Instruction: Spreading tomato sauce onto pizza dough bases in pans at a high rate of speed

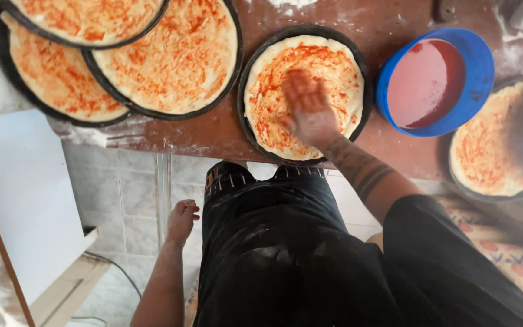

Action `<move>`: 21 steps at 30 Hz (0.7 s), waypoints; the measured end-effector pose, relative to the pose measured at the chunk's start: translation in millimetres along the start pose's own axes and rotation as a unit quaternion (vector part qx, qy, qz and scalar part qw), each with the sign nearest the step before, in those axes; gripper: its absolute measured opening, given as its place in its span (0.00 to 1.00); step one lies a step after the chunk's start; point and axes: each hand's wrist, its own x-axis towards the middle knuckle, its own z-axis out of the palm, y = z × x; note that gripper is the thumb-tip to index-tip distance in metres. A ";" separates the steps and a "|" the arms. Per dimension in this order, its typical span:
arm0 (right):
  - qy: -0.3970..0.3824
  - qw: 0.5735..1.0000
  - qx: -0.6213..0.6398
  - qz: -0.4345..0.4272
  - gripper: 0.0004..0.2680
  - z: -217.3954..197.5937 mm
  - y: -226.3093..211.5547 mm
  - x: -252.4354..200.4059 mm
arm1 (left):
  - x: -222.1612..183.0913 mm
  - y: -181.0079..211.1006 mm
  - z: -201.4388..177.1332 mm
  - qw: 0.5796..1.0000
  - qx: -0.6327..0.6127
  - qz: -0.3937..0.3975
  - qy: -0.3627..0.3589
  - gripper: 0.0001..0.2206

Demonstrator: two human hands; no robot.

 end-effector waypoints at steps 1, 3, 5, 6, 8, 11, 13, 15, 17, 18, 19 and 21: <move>-0.021 0.994 0.012 0.103 0.31 -6.6 3.0 -3.7 | -1.6 15.3 -8.2 1.000 0.000 0.005 -0.001 0.15; -0.032 0.977 -0.005 0.209 0.31 -11.4 -8.7 -36.1 | 5.5 31.9 -24.0 1.000 0.018 0.008 -0.009 0.15; -0.034 0.950 -0.021 0.309 0.31 -8.6 -28.2 -47.1 | 21.5 45.3 -37.0 0.999 0.032 0.016 -0.012 0.14; -0.025 0.948 -0.014 0.318 0.32 -4.6 -45.0 -48.4 | 29.1 45.0 -42.5 0.999 0.034 0.028 -0.013 0.14; -0.011 0.943 -0.012 0.331 0.33 9.2 -61.3 -40.4 | 43.2 49.4 -56.0 0.998 0.036 0.046 -0.018 0.14; 0.008 0.964 -0.063 0.259 0.31 25.8 -45.6 -20.3 | 56.4 54.9 -78.8 0.996 0.061 0.044 -0.043 0.14; 0.034 0.967 -0.096 0.232 0.31 23.5 -10.3 -3.2 | 71.2 62.4 -93.7 0.992 0.111 0.051 -0.036 0.13; 0.026 0.948 -0.104 0.299 0.30 24.2 11.7 -26.5 | 82.6 61.0 -107.0 0.992 0.109 0.054 -0.034 0.13; 0.024 0.926 -0.116 0.360 0.29 22.6 6.5 -43.8 | 83.9 65.7 -119.5 0.993 0.100 0.064 -0.028 0.13; 0.015 0.908 -0.104 0.406 0.30 21.9 -5.7 -46.4 | 80.7 73.0 -123.7 0.995 0.086 0.054 -0.026 0.15; 0.005 0.887 -0.091 0.452 0.30 21.5 -18.0 -49.2 | 77.2 80.2 -128.3 0.996 0.072 0.043 -0.024 0.16; -0.002 0.854 -0.070 0.515 0.31 40.4 -22.0 -45.1 | 84.7 67.7 -136.2 0.997 0.065 0.041 -0.026 0.15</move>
